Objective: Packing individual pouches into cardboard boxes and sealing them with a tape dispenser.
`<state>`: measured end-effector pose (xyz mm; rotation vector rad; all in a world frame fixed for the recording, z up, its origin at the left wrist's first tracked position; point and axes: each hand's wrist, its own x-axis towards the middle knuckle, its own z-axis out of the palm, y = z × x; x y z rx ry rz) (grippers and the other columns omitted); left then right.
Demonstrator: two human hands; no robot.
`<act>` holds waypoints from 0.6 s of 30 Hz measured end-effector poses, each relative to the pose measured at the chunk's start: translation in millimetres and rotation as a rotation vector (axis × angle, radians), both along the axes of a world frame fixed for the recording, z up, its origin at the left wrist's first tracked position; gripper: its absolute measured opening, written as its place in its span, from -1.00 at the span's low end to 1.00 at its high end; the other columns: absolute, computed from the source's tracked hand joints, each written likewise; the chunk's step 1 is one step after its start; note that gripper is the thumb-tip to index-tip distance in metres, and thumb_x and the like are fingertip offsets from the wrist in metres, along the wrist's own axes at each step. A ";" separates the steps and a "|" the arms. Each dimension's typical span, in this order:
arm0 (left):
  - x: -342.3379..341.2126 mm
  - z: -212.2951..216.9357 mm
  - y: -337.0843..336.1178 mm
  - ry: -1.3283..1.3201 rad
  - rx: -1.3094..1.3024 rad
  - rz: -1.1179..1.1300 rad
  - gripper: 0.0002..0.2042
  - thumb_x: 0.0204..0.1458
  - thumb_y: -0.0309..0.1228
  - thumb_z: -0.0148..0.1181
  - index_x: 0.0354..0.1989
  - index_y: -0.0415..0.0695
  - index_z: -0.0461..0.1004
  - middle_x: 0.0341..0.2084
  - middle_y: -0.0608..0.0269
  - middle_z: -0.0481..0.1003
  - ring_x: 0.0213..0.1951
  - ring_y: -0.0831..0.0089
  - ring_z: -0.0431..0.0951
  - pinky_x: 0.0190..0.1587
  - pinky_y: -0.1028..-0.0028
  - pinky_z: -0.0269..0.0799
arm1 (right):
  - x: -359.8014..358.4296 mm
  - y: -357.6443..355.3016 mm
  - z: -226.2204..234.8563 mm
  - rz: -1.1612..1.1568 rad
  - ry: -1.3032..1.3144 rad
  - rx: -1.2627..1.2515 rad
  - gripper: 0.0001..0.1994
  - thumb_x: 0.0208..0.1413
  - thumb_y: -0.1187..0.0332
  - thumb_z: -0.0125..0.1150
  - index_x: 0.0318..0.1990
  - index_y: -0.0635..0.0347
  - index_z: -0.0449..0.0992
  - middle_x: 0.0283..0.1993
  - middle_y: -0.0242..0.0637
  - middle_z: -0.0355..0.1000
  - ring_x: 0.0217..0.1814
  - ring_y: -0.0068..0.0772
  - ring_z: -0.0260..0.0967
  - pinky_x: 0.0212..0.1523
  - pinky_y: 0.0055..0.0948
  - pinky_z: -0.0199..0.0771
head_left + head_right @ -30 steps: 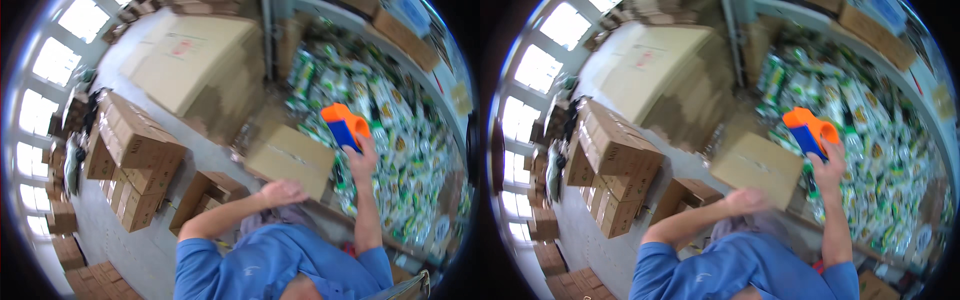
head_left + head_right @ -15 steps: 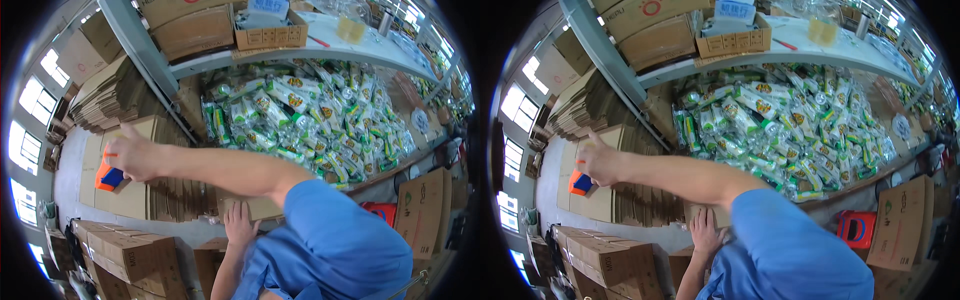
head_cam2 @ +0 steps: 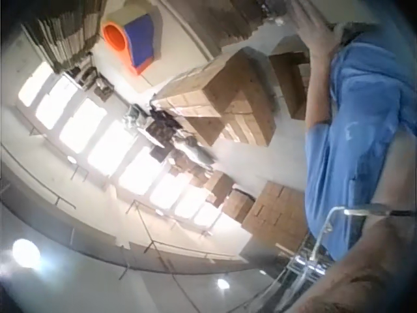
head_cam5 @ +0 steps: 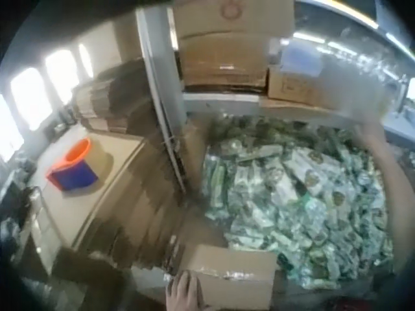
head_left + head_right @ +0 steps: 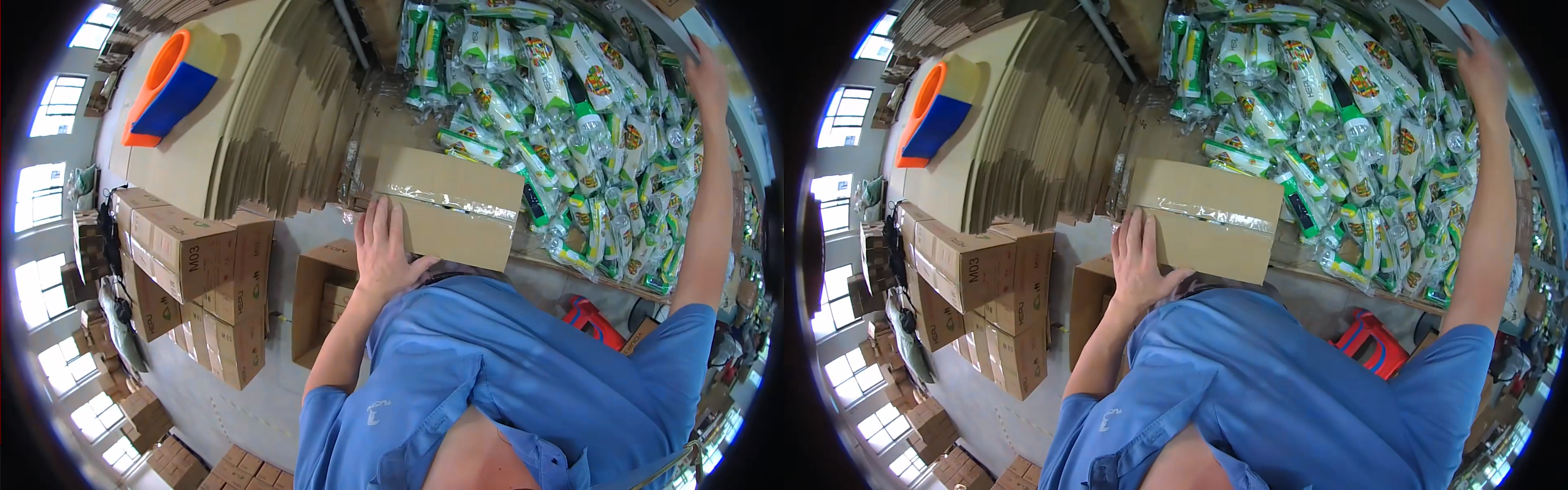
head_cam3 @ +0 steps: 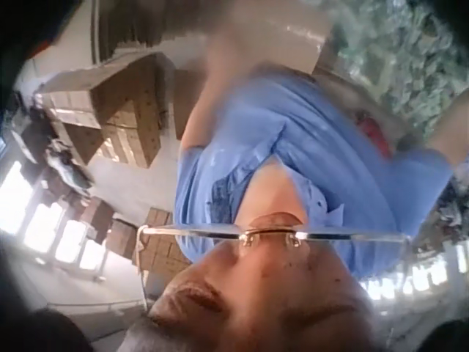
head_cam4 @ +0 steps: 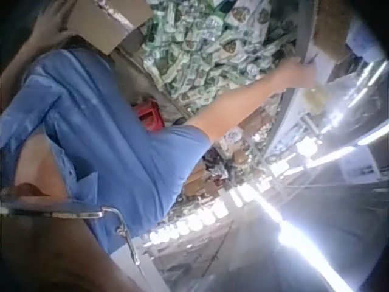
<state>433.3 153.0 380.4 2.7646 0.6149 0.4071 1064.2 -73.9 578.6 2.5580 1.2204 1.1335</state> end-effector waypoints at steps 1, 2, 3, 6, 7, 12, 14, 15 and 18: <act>-1.8 0.3 -0.6 0.015 -0.016 0.018 -0.02 -0.24 0.17 0.33 0.27 -0.30 0.17 0.28 -0.22 0.11 0.31 -0.15 0.10 0.29 -0.07 -0.01 | -9.3 -11.8 0.1 -0.044 0.029 0.070 -0.54 0.09 0.20 0.20 0.16 0.05 0.42 0.06 -0.11 0.48 0.07 0.01 0.43 0.07 -0.24 0.44; -3.0 1.2 -0.7 0.030 -0.033 0.036 -0.04 -0.24 0.16 0.34 0.27 -0.27 0.19 0.28 -0.22 0.11 0.31 -0.15 0.10 0.29 -0.07 -0.01 | -21.6 -25.2 -1.1 -0.089 0.057 0.138 -0.60 0.13 0.15 0.20 0.11 0.03 0.47 -0.01 -0.14 0.53 0.01 -0.03 0.47 0.02 -0.29 0.46; -2.4 4.3 0.7 0.036 -0.039 0.043 -0.04 -0.24 0.16 0.34 0.27 -0.27 0.19 0.28 -0.22 0.11 0.31 -0.15 0.10 0.29 -0.07 -0.01 | -52.4 -29.2 -7.5 -0.086 0.090 0.352 -0.66 0.17 0.14 0.18 0.05 0.05 0.51 -0.10 -0.19 0.55 -0.06 -0.13 0.51 -0.03 -0.35 0.47; 4.1 16.8 -3.0 0.131 0.004 -0.006 -0.09 -0.26 0.14 0.36 0.24 -0.19 0.27 0.28 -0.24 0.10 0.32 -0.15 0.08 0.30 -0.08 -0.02 | -167.6 -22.9 -59.9 0.176 0.649 0.853 -0.83 0.22 0.42 0.13 -0.08 0.20 0.55 -0.18 -0.37 0.54 -0.22 -0.54 0.46 -0.11 -0.56 0.46; 1.7 17.7 -4.5 0.151 -0.011 0.028 -0.14 -0.25 0.12 0.36 0.23 -0.14 0.30 0.28 -0.19 0.12 0.31 -0.14 0.09 0.30 -0.08 -0.02 | -221.5 9.6 -86.7 0.352 1.012 0.857 -0.82 0.16 0.51 0.17 -0.08 0.21 0.54 -0.17 -0.35 0.54 -0.22 -0.55 0.45 -0.09 -0.55 0.46; 14.7 28.8 -4.5 0.275 -0.088 -0.016 -0.24 -0.21 0.08 0.35 0.20 -0.02 0.35 0.27 -0.02 0.19 0.30 -0.10 0.12 0.29 -0.09 -0.01 | -383.0 57.8 -193.0 0.292 1.846 0.710 -0.85 0.15 0.50 0.19 -0.12 0.25 0.49 -0.27 -0.39 0.49 -0.32 -0.62 0.44 -0.31 -0.61 0.45; 20.2 20.8 -6.8 0.118 -0.215 -0.151 -0.29 -0.15 0.10 0.29 0.20 0.01 0.37 0.21 0.05 0.27 0.27 -0.09 0.15 0.28 -0.12 -0.03 | -400.2 73.1 -202.7 0.288 1.987 0.734 -0.86 0.16 0.50 0.18 -0.14 0.27 0.48 -0.27 -0.37 0.49 -0.36 -0.62 0.45 -0.34 -0.61 0.45; 26.6 26.9 -10.3 0.160 -0.142 -0.173 -0.33 -0.12 0.08 0.27 0.16 0.00 0.40 0.16 0.07 0.31 0.23 -0.02 0.20 0.27 -0.09 -0.01 | -402.8 79.8 -206.1 0.261 1.870 0.717 -0.86 0.16 0.49 0.18 -0.14 0.27 0.46 -0.29 -0.34 0.49 -0.40 -0.62 0.45 -0.36 -0.60 0.45; 31.6 14.6 -11.6 0.130 -0.085 -0.168 -0.36 -0.12 0.09 0.26 0.12 0.00 0.44 0.12 0.10 0.35 0.17 0.05 0.25 0.25 -0.04 0.02 | -398.2 93.2 -214.7 0.216 1.707 0.708 -0.87 0.19 0.48 0.15 -0.14 0.27 0.42 -0.34 -0.30 0.49 -0.49 -0.62 0.43 -0.43 -0.59 0.44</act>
